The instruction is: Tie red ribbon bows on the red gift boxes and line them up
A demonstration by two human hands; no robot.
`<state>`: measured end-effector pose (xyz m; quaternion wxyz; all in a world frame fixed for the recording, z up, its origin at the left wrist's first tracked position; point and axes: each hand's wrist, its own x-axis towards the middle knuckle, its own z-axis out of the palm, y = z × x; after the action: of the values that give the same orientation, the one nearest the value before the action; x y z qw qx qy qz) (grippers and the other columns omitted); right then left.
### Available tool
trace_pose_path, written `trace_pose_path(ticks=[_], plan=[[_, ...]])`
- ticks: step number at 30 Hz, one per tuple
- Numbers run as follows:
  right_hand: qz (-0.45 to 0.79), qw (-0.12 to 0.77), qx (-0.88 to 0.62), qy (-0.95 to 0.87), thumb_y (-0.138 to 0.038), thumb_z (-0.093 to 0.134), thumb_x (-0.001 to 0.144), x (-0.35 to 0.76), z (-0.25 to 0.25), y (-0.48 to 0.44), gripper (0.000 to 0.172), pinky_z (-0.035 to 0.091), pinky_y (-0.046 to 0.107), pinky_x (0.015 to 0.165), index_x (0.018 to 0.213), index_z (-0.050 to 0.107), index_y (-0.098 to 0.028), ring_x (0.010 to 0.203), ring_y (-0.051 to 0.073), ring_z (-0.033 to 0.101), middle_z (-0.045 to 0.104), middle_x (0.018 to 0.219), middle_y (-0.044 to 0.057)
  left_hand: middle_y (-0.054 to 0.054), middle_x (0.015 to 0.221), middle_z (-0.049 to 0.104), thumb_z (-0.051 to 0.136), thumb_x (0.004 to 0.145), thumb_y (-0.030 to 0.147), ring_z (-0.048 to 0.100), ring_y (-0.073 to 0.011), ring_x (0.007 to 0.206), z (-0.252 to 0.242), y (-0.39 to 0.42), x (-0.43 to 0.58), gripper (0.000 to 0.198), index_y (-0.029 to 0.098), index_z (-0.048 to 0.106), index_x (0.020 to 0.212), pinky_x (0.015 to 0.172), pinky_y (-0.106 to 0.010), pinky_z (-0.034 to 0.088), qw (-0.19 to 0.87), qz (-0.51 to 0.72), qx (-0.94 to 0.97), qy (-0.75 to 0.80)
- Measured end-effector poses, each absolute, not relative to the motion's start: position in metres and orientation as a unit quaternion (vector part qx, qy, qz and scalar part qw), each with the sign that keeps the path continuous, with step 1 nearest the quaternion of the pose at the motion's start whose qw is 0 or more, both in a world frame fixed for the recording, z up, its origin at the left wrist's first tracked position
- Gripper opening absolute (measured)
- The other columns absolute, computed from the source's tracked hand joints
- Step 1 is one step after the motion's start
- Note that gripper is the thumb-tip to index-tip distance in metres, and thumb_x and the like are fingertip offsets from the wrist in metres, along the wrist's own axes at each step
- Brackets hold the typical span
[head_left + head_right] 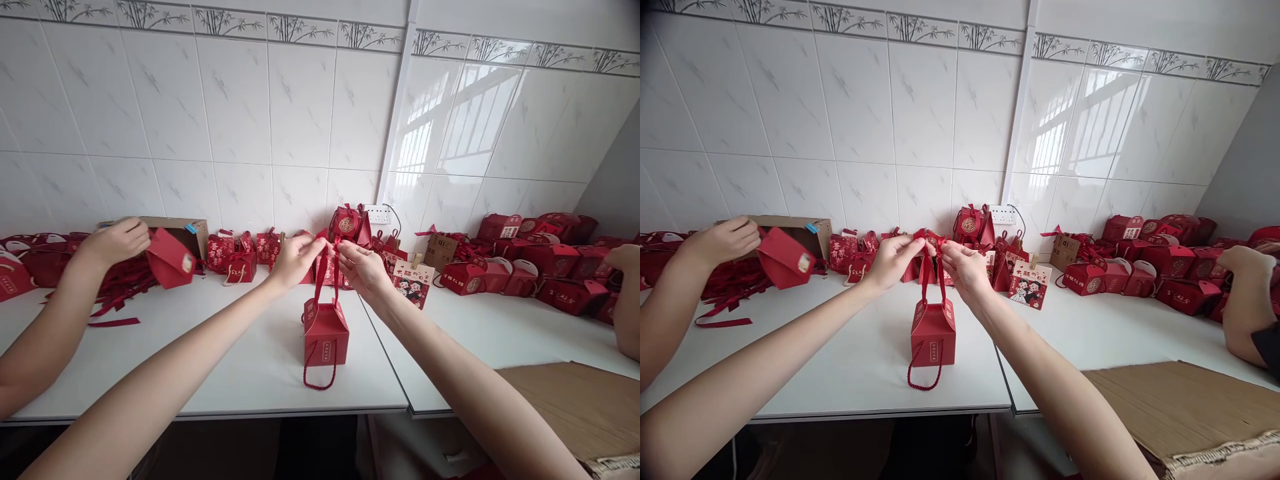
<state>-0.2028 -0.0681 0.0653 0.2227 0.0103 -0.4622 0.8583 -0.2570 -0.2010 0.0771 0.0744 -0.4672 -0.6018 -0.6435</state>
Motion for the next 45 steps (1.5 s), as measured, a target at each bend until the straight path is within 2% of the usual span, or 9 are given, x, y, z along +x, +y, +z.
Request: trace_pose_path(ticks=[4, 9, 15, 18, 23, 32, 45], plan=[[0.858, 0.305, -0.005, -0.414, -0.01, 0.078, 0.059, -0.206, 0.057, -0.06, 0.03, 0.059, 0.024, 0.07, 0.069, 0.051, -0.02, 0.055, 0.008, 0.062, 0.059, 0.058, -0.007, -0.006, 0.084, 0.071, 0.059, 0.079, 0.037, 0.066, -0.0161, 0.084, 0.057, -0.197, -0.258, 0.023, 0.015, 0.065, 0.078, 0.082, -0.031, 0.051, 0.038, -0.804, -0.313, -0.504], [0.848, 0.344, -0.034, -0.402, -0.011, 0.074, 0.06, -0.206, 0.04, -0.042, 0.024, 0.058, 0.022, 0.068, 0.064, 0.052, -0.019, 0.054, 0.007, 0.059, 0.056, 0.057, -0.007, -0.004, 0.073, 0.068, 0.062, 0.073, 0.028, 0.067, -0.0159, 0.079, 0.034, -0.205, -0.261, 0.015, 0.015, 0.059, 0.067, 0.081, -0.032, 0.052, 0.037, -0.872, -0.159, -0.462], [0.819, 0.411, -0.072, -0.394, -0.014, 0.075, 0.059, -0.187, 0.008, -0.022, 0.022, 0.058, 0.019, 0.065, 0.066, 0.054, -0.018, 0.052, 0.005, 0.058, 0.057, 0.057, -0.006, -0.001, 0.063, 0.063, 0.068, 0.068, 0.022, 0.066, -0.0142, 0.065, 0.009, -0.231, -0.265, 0.014, 0.015, 0.056, 0.065, 0.069, -0.029, 0.053, 0.027, -0.88, -0.073, -0.468], [0.818, 0.427, -0.105, -0.369, -0.013, 0.075, 0.059, -0.179, -0.013, -0.008, 0.025, 0.058, 0.019, 0.065, 0.063, 0.051, -0.018, 0.051, 0.004, 0.057, 0.054, 0.053, -0.008, 0.0, 0.058, 0.06, 0.065, 0.069, 0.018, 0.064, -0.013, 0.06, -0.008, -0.246, -0.268, 0.012, 0.015, 0.055, 0.064, 0.064, -0.026, 0.053, 0.034, -0.881, -0.001, -0.471], [0.817, 0.437, -0.155, -0.344, -0.014, 0.075, 0.06, -0.166, -0.04, 0.017, 0.031, 0.056, 0.014, 0.058, 0.062, 0.045, -0.019, 0.05, 0.003, 0.057, 0.055, 0.055, -0.009, -0.002, 0.061, 0.06, 0.062, 0.074, 0.015, 0.062, -0.0115, 0.058, -0.032, -0.27, -0.27, 0.013, 0.014, 0.054, 0.062, 0.059, -0.023, 0.052, 0.041, -0.873, 0.055, -0.482], [0.824, 0.426, -0.195, -0.319, -0.009, 0.075, 0.06, -0.152, -0.074, 0.026, 0.029, 0.058, 0.014, 0.055, 0.063, 0.049, -0.018, 0.051, 0.004, 0.058, 0.056, 0.056, -0.007, -0.004, 0.066, 0.062, 0.062, 0.075, 0.013, 0.063, -0.0123, 0.058, -0.061, -0.281, -0.266, 0.011, 0.012, 0.056, 0.066, 0.058, -0.024, 0.053, 0.025, -0.864, 0.111, -0.49], [0.814, 0.422, -0.229, -0.326, -0.006, 0.075, 0.061, -0.143, -0.085, 0.034, 0.028, 0.057, 0.012, 0.055, 0.063, 0.049, -0.017, 0.05, 0.003, 0.056, 0.056, 0.056, -0.007, -0.003, 0.064, 0.06, 0.062, 0.074, 0.012, 0.061, -0.0115, 0.057, -0.071, -0.287, -0.267, 0.011, 0.013, 0.056, 0.065, 0.053, -0.021, 0.051, 0.023, -0.854, 0.131, -0.504]])
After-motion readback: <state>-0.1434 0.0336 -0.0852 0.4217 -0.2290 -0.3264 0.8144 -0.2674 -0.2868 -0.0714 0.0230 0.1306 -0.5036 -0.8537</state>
